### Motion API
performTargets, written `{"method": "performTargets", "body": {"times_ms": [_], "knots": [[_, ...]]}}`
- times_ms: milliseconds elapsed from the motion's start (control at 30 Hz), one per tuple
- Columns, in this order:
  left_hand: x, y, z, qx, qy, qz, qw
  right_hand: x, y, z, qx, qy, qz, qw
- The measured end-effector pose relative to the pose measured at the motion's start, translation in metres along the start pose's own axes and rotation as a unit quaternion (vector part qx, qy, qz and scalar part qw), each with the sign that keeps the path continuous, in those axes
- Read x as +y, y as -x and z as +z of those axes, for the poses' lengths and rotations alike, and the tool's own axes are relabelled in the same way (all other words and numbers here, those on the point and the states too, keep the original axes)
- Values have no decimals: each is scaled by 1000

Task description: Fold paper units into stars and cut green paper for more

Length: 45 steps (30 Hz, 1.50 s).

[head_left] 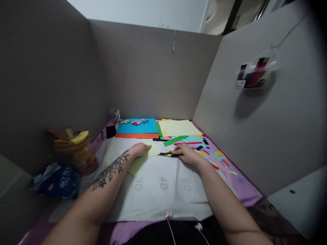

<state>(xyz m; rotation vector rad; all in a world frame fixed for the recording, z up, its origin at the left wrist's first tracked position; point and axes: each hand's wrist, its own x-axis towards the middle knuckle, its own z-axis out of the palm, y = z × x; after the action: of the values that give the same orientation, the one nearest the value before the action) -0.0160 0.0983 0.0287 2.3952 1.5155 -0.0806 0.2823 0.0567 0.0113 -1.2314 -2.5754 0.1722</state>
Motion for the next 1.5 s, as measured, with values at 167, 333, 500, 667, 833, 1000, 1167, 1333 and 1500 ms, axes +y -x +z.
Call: {"method": "performTargets", "body": {"times_ms": [167,333,500,667,833,1000,1167,1333,1500], "knots": [[0,0,1,3,7,1,1000,-9,-4,0,-1,10,7,1000],[-2,-2,3,7,1,3,1000,-18,-5,-1,-6,15,-3,1000],[-1,-1,5,23,5,-3,1000,-17,-1,-3,-3,2,-18,1000],[-1,8,9,92,-5,-26,995,-11,-1,-1,-6,-4,-19,1000],[-3,19,7,132,-37,-45,990,-5,-2,2,16,-1,-8,1000],[0,26,-4,122,-26,-25,992,0,-4,2,32,15,0,999],[-5,29,-17,-27,-7,71,997,0,-6,6,28,22,-5,999],[-9,29,-22,-89,-23,76,993,-10,-14,10,17,33,-10,999],[-7,27,-25,-124,-56,67,988,-16,-15,10,10,38,-2,999]]}}
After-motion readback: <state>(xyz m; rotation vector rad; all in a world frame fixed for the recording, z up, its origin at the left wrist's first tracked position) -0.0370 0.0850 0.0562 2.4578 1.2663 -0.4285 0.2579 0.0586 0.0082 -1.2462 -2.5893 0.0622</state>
